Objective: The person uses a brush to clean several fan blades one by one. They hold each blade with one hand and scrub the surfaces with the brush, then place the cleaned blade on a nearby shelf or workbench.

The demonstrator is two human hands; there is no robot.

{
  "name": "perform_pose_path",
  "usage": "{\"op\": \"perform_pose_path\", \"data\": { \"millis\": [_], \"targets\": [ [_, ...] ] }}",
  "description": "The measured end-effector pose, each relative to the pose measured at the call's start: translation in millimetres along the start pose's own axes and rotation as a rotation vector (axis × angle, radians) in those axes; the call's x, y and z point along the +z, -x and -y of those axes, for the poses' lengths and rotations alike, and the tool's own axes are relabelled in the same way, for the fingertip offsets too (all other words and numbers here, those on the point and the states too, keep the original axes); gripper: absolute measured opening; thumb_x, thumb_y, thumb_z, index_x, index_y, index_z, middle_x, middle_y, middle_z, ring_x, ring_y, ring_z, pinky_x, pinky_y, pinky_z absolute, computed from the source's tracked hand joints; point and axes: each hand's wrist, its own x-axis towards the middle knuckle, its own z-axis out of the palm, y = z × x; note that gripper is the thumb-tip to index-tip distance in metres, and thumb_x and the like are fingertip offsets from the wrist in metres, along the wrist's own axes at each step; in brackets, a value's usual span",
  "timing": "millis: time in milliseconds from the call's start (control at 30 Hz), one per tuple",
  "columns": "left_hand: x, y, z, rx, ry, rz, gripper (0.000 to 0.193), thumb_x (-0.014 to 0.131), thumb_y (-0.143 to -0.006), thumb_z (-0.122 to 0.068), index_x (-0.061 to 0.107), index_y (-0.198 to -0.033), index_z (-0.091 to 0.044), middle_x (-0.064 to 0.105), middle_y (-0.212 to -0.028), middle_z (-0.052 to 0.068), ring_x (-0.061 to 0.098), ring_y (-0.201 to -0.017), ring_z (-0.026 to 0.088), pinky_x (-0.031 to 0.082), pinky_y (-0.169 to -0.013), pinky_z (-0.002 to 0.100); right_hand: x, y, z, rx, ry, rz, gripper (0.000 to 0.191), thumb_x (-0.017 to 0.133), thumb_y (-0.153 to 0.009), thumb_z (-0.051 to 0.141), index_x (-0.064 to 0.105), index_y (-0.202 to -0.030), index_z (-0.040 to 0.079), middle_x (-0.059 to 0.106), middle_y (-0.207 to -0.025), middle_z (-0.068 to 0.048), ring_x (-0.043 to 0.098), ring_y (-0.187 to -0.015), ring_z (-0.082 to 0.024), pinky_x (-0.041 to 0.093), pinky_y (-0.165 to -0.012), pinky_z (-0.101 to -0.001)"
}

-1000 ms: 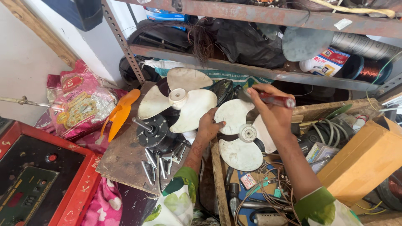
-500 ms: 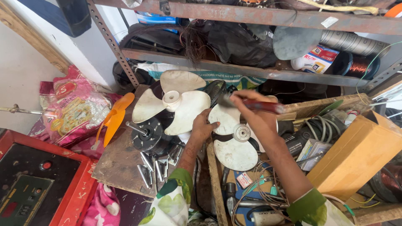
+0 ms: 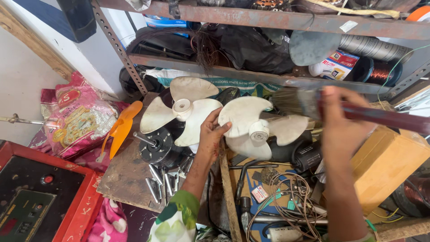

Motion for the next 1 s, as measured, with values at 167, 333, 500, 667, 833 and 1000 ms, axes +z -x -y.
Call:
{"op": "perform_pose_path", "data": {
  "millis": [167,333,500,667,833,1000],
  "targets": [
    [20.5,21.2,-3.1,0.178,0.171,-0.033,0.039,0.075,-0.092,0.002,0.066,-0.128,0.011,0.074,-0.117,0.016,0.069,-0.104,0.019,0.054,-0.097,0.033,-35.3,-8.1,17.9,0.111,-0.259,-0.087,0.026,0.076,-0.106,0.026,0.069,-0.106,0.001,0.072,-0.100,-0.005,0.066,-0.087,-0.010,0.056,-0.084,-0.0243],
    [12.8,27.1,11.7,0.192,0.173,0.079,0.028,0.064,-0.085,0.014,0.076,-0.105,-0.001,0.075,-0.123,0.014,0.070,-0.115,0.025,0.056,-0.103,0.040,-36.6,-1.7,2.6,0.076,-0.283,-0.076,0.024,0.077,-0.112,0.020,0.069,-0.110,-0.003,0.072,-0.102,-0.008,0.063,-0.081,-0.010,0.051,-0.077,-0.0239],
    [-2.7,47.3,32.0,0.293,-0.516,0.375,0.044,0.053,-0.077,0.026,0.081,-0.089,-0.006,0.081,-0.117,0.012,0.050,-0.152,0.029,0.035,-0.123,0.044,-20.9,14.3,-27.7,0.155,-0.094,-0.001,0.022,0.080,-0.107,0.021,0.073,-0.109,0.001,0.069,-0.097,-0.001,0.061,-0.084,-0.007,0.050,-0.077,-0.0226],
    [-0.6,61.0,35.1,0.230,-0.825,0.214,0.045,0.060,-0.069,0.021,0.082,-0.087,-0.014,0.073,-0.132,0.004,0.051,-0.142,0.027,0.042,-0.119,0.038,4.0,35.2,-39.0,0.247,-0.052,0.157,0.022,0.082,-0.099,0.024,0.075,-0.099,0.002,0.066,-0.080,0.000,0.057,-0.070,-0.006,0.046,-0.066,-0.0226],
    [-0.3,52.5,26.0,-0.016,-0.553,0.164,0.069,0.059,-0.067,0.011,0.057,-0.131,-0.014,0.056,-0.145,0.007,0.052,-0.139,0.026,0.047,-0.112,0.037,12.7,53.6,-32.9,0.122,0.061,0.267,0.018,0.080,-0.096,0.018,0.076,-0.096,0.001,0.065,-0.075,0.000,0.055,-0.066,-0.007,0.043,-0.063,-0.0244],
    [19.8,43.7,39.6,0.020,-0.952,0.062,0.077,0.081,-0.081,-0.015,0.041,-0.146,-0.003,0.057,-0.143,0.021,0.061,-0.129,0.033,0.048,-0.112,0.042,6.5,62.3,-42.8,0.234,-0.039,0.261,0.016,0.077,-0.099,0.017,0.076,-0.100,0.001,0.067,-0.079,0.000,0.055,-0.072,-0.006,0.045,-0.067,-0.0227]
  ]
}}
